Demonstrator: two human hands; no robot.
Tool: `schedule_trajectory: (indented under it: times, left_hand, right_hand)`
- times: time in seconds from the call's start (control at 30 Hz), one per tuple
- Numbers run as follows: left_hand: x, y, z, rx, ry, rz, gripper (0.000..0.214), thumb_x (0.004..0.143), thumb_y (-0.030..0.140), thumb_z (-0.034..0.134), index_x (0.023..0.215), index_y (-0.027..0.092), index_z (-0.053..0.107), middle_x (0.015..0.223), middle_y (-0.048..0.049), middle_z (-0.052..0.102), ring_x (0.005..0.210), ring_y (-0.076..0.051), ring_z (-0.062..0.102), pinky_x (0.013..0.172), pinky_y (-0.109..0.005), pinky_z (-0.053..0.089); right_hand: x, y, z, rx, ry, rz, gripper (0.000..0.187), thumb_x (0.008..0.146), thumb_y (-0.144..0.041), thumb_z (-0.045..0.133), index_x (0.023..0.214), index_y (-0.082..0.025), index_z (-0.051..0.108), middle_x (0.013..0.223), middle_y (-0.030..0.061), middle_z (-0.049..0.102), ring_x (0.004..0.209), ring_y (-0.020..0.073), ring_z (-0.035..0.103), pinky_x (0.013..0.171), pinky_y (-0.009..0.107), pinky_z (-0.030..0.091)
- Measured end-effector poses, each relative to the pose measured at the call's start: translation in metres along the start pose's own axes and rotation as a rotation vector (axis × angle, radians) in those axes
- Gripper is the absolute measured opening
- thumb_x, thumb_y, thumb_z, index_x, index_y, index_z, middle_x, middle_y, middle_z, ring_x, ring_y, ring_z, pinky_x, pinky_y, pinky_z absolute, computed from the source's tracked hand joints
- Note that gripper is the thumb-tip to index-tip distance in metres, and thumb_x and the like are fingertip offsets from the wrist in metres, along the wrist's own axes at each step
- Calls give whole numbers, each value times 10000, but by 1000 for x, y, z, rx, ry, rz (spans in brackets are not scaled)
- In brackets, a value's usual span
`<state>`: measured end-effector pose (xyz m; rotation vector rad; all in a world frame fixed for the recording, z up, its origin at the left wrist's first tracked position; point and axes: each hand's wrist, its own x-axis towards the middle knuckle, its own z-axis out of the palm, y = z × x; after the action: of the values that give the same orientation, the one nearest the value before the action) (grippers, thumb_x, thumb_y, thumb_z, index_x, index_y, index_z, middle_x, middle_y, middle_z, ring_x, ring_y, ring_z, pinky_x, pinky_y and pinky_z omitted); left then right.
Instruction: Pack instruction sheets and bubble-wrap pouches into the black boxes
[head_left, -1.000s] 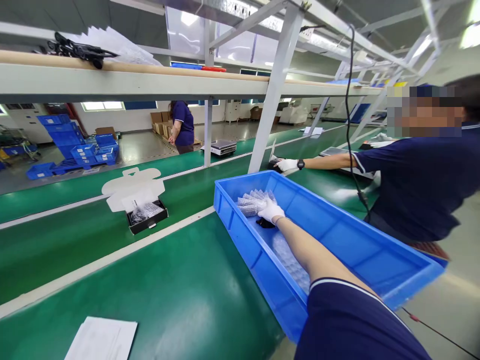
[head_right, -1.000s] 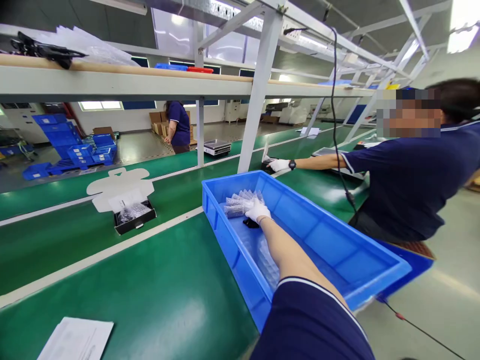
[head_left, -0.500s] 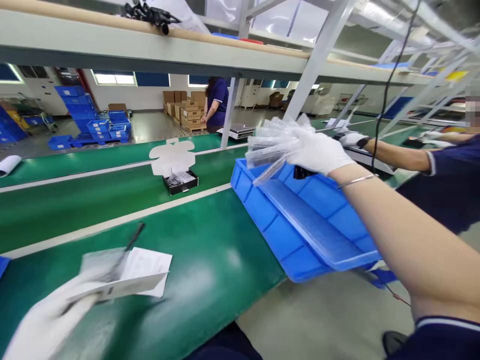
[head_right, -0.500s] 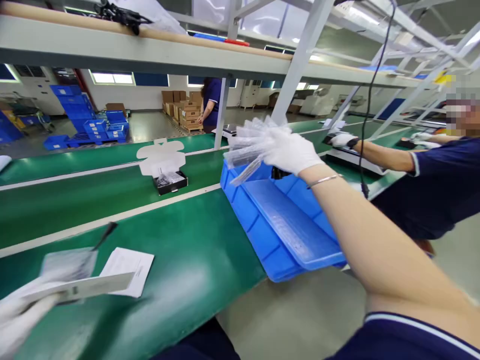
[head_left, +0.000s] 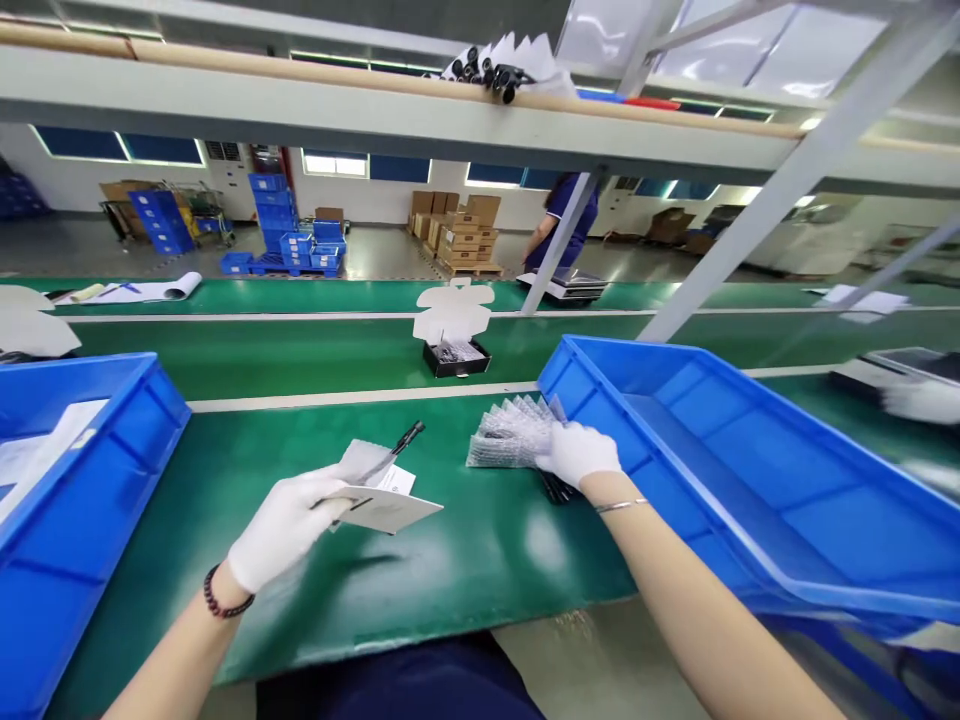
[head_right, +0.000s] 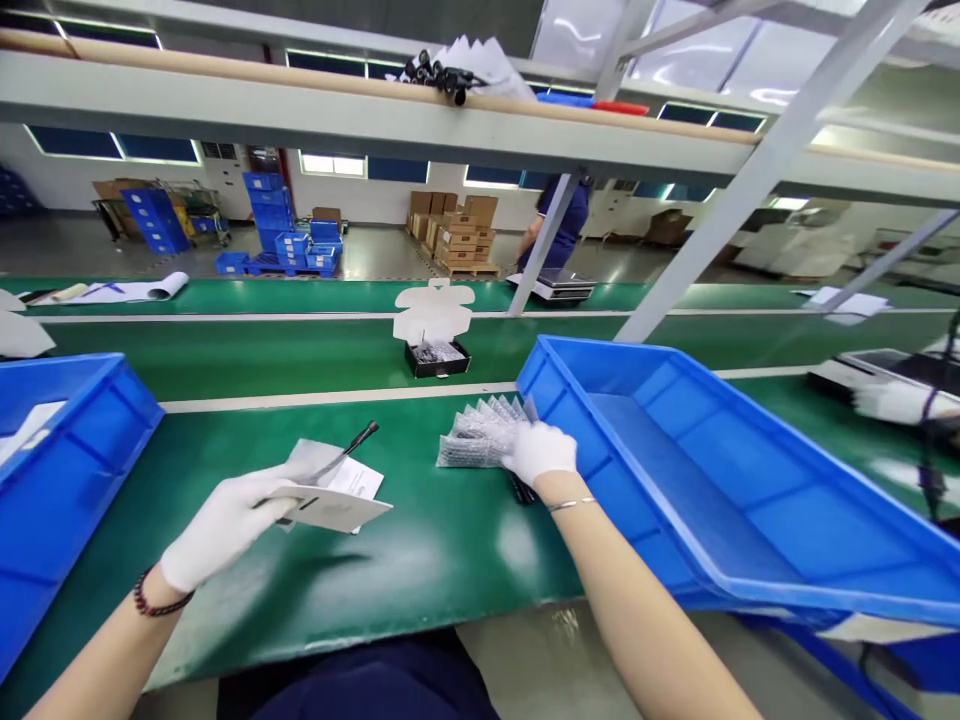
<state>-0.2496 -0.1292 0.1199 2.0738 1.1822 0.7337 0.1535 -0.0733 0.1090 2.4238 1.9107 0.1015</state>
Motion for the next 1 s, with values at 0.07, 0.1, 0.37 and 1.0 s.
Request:
schedule_trajectory:
  times: [0.07,0.1,0.37,1.0]
  left_hand:
    - [0,6,7,57,-19,16,318,955,326,476,1016,306,787,1178,25,747,1026,-188,708,861,-239,568]
    - [0,10,11,82,-27,31,319,960,334,472,1005,310,786,1146,31,757,1030,-185,707,889,-243,561]
    - [-25,14,10,155,88,20,310,929,372,506,970,293,803,1195,6,743,1018,-202,728,881,-252,582]
    - [31,3,21,-114,174,-23,301,952,314,505,993,257,797,1243,-29,723,1161,-232,661,1064,-374,498]
  right_hand:
    - [-2,-21,-25,-5,187,-299,378,911,-329,603,1259,-182,613,1164,149,680,1051,294,648,887,379,493]
    - [0,-28,-36,3,277,-459,347,942,-301,546,1268,-202,608,1207,136,664,1110,278,618,927,365,469]
    - [42,62,-17,-35,291,358,406,968,-255,416,1272,-15,537,1052,278,642,971,364,658,786,447,500]
    - [18,-151,-6,276,207,-1267,154,944,-229,611,1023,-168,728,853,42,744,765,180,701,722,273,578]
